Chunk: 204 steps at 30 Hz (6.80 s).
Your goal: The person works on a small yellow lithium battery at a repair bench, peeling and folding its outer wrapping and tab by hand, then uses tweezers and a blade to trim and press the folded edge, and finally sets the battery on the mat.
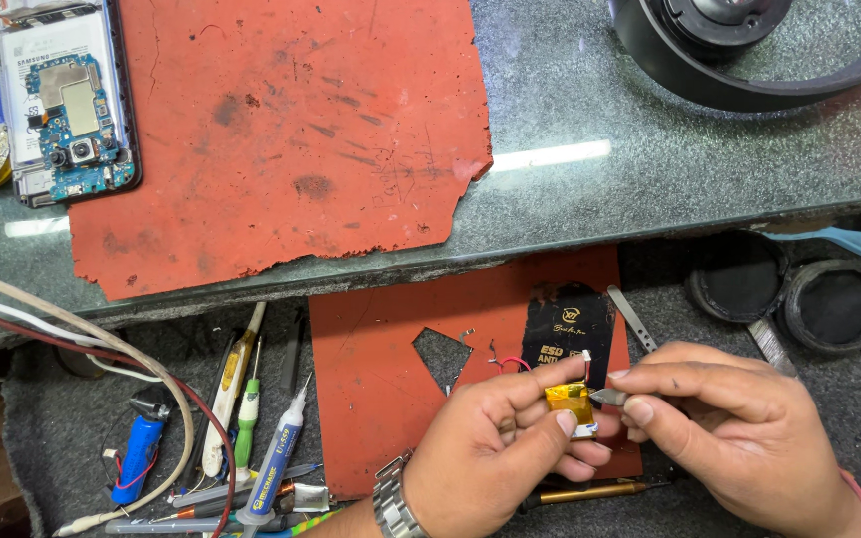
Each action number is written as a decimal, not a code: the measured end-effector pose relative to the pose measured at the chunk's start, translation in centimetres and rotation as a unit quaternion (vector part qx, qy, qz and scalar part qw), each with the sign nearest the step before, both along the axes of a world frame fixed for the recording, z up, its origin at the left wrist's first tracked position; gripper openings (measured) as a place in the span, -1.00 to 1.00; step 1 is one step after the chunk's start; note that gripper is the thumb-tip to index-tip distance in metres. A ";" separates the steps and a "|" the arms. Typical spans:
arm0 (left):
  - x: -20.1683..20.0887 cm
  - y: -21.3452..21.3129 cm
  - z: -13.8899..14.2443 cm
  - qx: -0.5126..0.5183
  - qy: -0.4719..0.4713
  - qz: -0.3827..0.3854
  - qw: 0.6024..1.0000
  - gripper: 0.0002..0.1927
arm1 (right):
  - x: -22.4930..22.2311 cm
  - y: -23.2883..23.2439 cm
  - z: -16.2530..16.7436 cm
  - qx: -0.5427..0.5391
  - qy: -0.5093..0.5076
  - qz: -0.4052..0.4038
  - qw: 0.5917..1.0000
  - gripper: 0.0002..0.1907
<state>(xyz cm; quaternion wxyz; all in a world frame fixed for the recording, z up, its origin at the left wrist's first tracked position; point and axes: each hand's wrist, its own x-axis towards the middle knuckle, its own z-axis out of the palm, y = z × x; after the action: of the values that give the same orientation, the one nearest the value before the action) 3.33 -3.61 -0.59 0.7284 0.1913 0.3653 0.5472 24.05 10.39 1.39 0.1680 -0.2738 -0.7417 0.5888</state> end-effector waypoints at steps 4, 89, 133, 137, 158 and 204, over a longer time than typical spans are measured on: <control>0.1 0.0 0.1 -0.006 -0.011 -0.001 1.000 -0.44 | -0.2 -0.1 0.0 0.057 -0.014 -0.001 0.998 -0.78; 0.4 -0.7 -0.4 0.020 -0.158 -0.035 0.987 -0.51 | 0.3 -1.2 -0.1 0.200 0.110 -0.073 0.971 -0.79; 0.0 -1.0 0.1 0.044 -0.068 -0.029 0.996 -0.53 | -1.1 -0.6 2.9 0.458 0.059 0.118 0.879 -0.69; 0.0 -1.0 0.0 0.038 -0.129 -0.032 0.990 -0.52 | -1.2 -0.5 2.8 0.432 0.069 0.108 0.892 -0.69; 0.2 -0.8 0.0 0.034 -0.144 -0.038 0.988 -0.52 | -0.2 -0.6 2.1 0.407 0.045 0.084 0.908 -0.65; 0.1 -1.0 -0.2 0.037 -0.146 -0.031 0.988 -0.54 | 0.7 -0.1 1.1 0.152 0.075 -0.049 0.984 -0.87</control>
<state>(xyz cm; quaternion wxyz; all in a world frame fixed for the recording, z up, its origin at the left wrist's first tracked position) 3.41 -4.58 -0.82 0.7830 0.1479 0.2285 0.5593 24.80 10.30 2.45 0.2916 -0.2365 -0.7935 0.4789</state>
